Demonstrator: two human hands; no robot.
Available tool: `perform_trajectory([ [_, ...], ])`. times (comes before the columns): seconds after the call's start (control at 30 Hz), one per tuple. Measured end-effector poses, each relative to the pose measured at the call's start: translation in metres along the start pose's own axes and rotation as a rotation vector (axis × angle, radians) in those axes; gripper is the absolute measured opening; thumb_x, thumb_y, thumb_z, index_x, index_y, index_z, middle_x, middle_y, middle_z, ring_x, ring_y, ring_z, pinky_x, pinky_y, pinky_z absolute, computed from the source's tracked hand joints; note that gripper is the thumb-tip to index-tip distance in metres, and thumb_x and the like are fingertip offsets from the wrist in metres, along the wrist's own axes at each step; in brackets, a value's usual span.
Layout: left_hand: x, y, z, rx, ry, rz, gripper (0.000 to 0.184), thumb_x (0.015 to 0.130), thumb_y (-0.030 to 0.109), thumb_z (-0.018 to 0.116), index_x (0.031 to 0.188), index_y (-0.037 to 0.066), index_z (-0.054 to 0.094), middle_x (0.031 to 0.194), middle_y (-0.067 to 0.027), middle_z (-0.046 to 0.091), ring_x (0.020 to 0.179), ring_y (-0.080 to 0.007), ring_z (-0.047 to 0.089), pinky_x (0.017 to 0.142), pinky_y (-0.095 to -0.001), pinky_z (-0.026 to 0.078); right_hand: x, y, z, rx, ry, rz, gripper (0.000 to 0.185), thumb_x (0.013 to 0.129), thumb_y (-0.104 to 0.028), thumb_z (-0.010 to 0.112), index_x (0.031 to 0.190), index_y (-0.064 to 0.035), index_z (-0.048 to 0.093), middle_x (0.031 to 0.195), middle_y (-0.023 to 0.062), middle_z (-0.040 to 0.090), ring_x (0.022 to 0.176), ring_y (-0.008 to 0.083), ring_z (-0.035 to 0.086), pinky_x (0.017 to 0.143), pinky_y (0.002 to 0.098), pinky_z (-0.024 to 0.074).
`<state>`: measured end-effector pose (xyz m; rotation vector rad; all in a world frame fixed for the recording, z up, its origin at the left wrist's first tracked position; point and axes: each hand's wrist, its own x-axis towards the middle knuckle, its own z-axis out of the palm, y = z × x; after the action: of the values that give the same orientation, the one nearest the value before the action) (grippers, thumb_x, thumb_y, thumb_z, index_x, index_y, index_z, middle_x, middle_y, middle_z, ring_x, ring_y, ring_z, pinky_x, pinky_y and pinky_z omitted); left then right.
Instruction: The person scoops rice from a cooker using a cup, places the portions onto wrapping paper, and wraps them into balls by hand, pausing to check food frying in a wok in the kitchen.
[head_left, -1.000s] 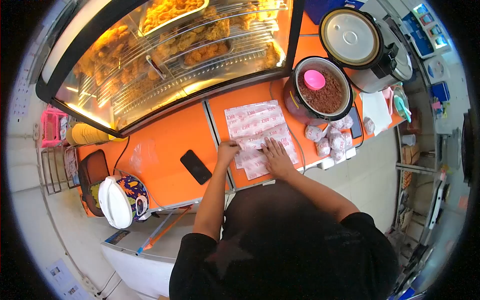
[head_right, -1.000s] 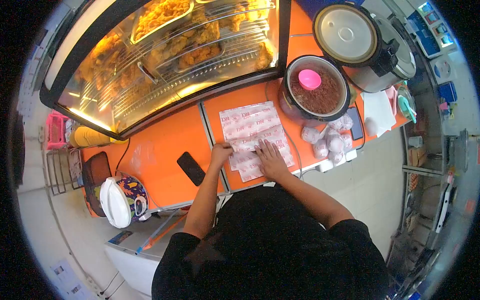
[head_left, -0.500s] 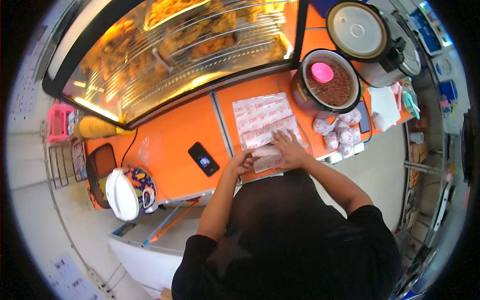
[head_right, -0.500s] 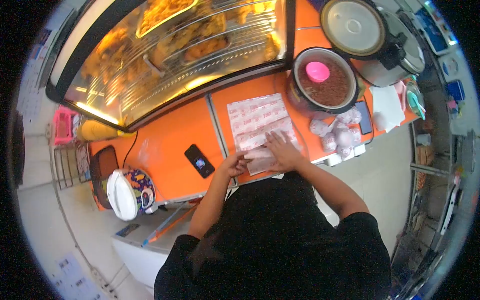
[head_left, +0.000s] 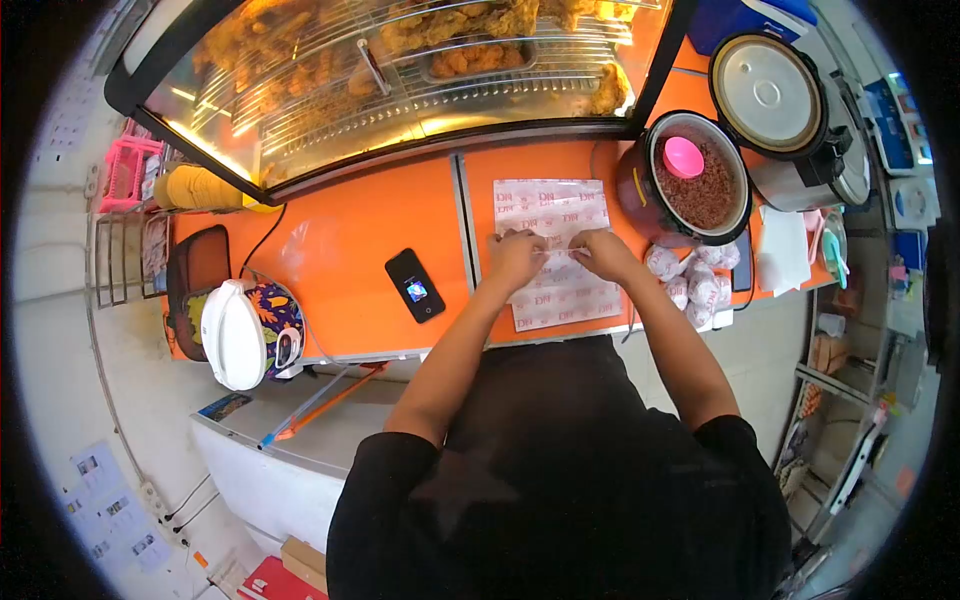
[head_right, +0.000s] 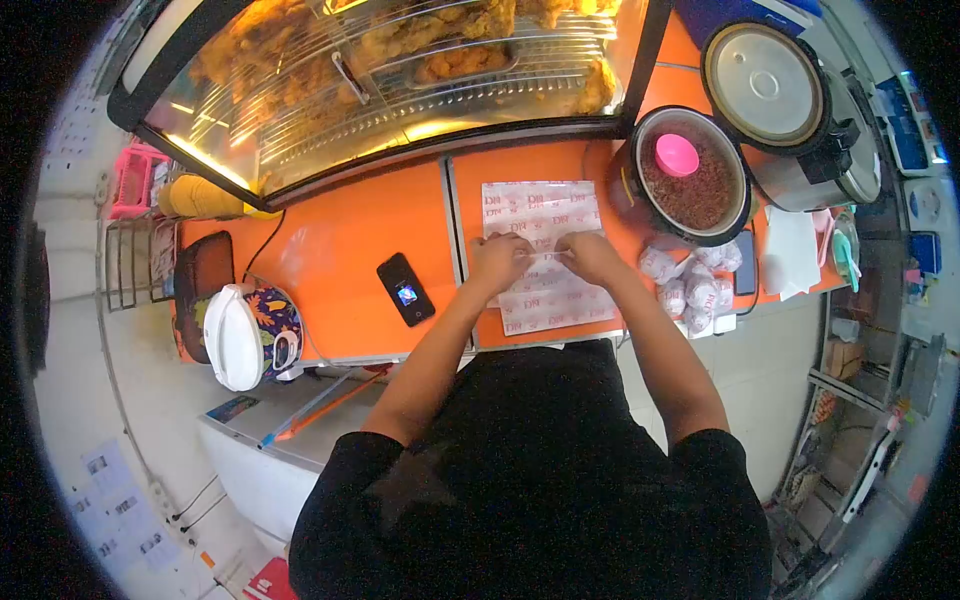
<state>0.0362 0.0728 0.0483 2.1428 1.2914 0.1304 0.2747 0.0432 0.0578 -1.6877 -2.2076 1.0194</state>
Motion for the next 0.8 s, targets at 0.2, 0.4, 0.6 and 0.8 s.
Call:
perform_trajectory([
  [0.2, 0.012, -0.035, 0.023, -0.126, -0.053, -0.134, 0.032, 0.087, 0.038, 0.076, 0.112, 0.018, 0.073, 0.104, -0.0072, 0.078, 0.102, -0.029, 0.071, 0.096, -0.0554, 0.042, -0.003, 0.031, 0.017, 0.038, 0.202, 0.179, 0.024, 0.084, -0.016, 0.076, 0.104, -0.0036, 0.073, 0.101, 0.0193, 0.075, 0.094, 0.0372, 0.072, 0.086, 0.0469, 0.0541],
  [0.4, 0.012, -0.026, 0.034, 0.027, 0.042, -0.252, 0.037, 0.081, 0.033, 0.082, 0.112, 0.016, 0.07, 0.101, -0.0076, 0.076, 0.102, -0.0303, 0.071, 0.095, -0.0548, 0.043, -0.001, 0.021, 0.039, -0.193, 0.435, 0.263, 0.029, 0.081, -0.017, 0.077, 0.109, -0.01, 0.071, 0.111, 0.015, 0.069, 0.11, 0.0341, 0.065, 0.091, 0.0546, 0.0472],
  [0.6, 0.004, -0.027, 0.046, 0.224, 0.201, -0.058, 0.026, 0.08, 0.025, 0.078, 0.104, 0.016, 0.073, 0.108, -0.0035, 0.069, 0.104, -0.0277, 0.066, 0.091, -0.0518, 0.044, 0.001, 0.023, 0.05, -0.188, 0.273, 0.194, 0.021, 0.085, -0.012, 0.071, 0.104, -0.0061, 0.069, 0.114, 0.0156, 0.065, 0.111, 0.0373, 0.061, 0.093, 0.0512, 0.0507],
  [0.8, -0.012, -0.043, 0.082, 0.291, 0.327, 0.277, 0.022, 0.09, 0.021, 0.063, 0.108, 0.013, 0.072, 0.109, -0.0021, 0.067, 0.108, -0.024, 0.06, 0.087, -0.0491, 0.044, -0.012, 0.039, 0.098, -0.114, 0.368, 0.168, 0.026, 0.085, -0.006, 0.065, 0.111, -0.0027, 0.069, 0.116, 0.0197, 0.064, 0.114, 0.0392, 0.06, 0.098, 0.0467, 0.0513],
])
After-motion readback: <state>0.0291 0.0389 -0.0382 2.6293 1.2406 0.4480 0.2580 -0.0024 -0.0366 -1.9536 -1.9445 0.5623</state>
